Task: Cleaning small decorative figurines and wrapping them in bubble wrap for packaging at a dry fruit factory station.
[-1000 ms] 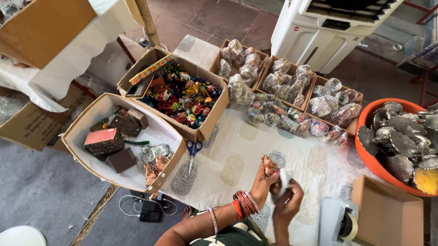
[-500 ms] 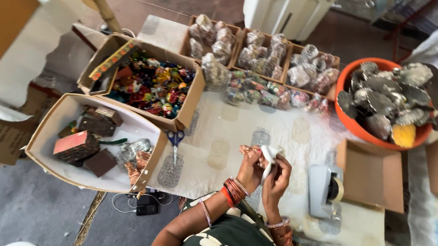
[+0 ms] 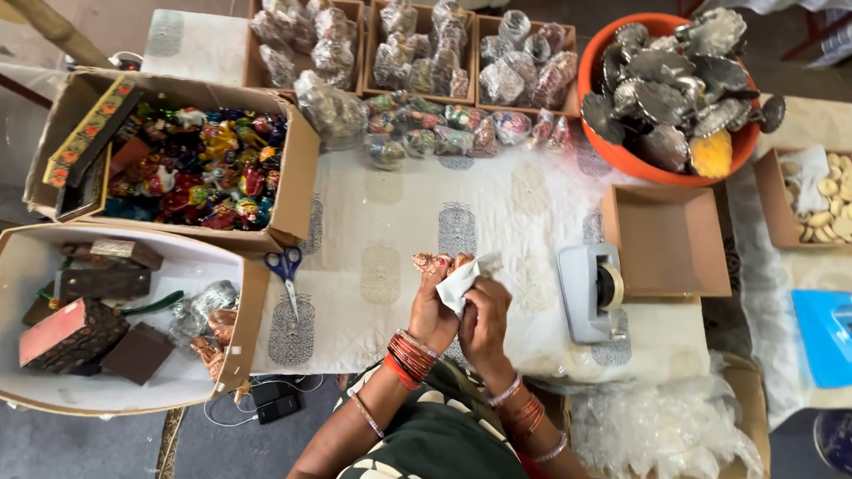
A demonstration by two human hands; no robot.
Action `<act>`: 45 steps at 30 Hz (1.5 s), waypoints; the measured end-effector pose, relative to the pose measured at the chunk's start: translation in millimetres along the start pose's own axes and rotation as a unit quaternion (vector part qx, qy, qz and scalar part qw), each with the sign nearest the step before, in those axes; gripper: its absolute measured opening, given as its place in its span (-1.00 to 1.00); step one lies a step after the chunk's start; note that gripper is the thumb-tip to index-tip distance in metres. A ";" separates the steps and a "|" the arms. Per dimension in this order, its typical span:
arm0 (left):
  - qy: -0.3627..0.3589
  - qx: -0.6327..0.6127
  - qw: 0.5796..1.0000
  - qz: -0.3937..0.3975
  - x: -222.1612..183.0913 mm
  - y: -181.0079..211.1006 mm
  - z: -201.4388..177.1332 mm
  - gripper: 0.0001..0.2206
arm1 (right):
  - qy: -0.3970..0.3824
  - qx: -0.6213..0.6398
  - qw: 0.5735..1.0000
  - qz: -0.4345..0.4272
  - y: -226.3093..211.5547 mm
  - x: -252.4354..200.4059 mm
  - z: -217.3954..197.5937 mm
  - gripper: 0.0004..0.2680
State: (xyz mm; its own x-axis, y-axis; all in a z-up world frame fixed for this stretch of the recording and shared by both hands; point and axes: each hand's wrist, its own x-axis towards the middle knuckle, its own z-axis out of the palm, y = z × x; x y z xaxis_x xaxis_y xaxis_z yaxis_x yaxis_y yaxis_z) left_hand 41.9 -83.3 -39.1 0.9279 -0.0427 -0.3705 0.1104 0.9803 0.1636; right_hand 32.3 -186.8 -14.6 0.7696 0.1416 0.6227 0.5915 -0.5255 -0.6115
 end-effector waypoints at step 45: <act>-0.009 0.173 0.985 0.015 10.3 24.1 14.1 -0.85 | -0.119 0.107 0.987 -0.010 58.8 -24.7 6.4 -0.72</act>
State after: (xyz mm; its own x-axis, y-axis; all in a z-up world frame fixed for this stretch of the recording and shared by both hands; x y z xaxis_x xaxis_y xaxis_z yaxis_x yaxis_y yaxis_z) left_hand 59.1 -62.9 -26.1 0.9381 -0.0208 -0.3458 0.1945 0.8575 0.4763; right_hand 49.6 -215.9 -69.1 0.7765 0.3570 0.5192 0.6253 -0.3345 -0.7051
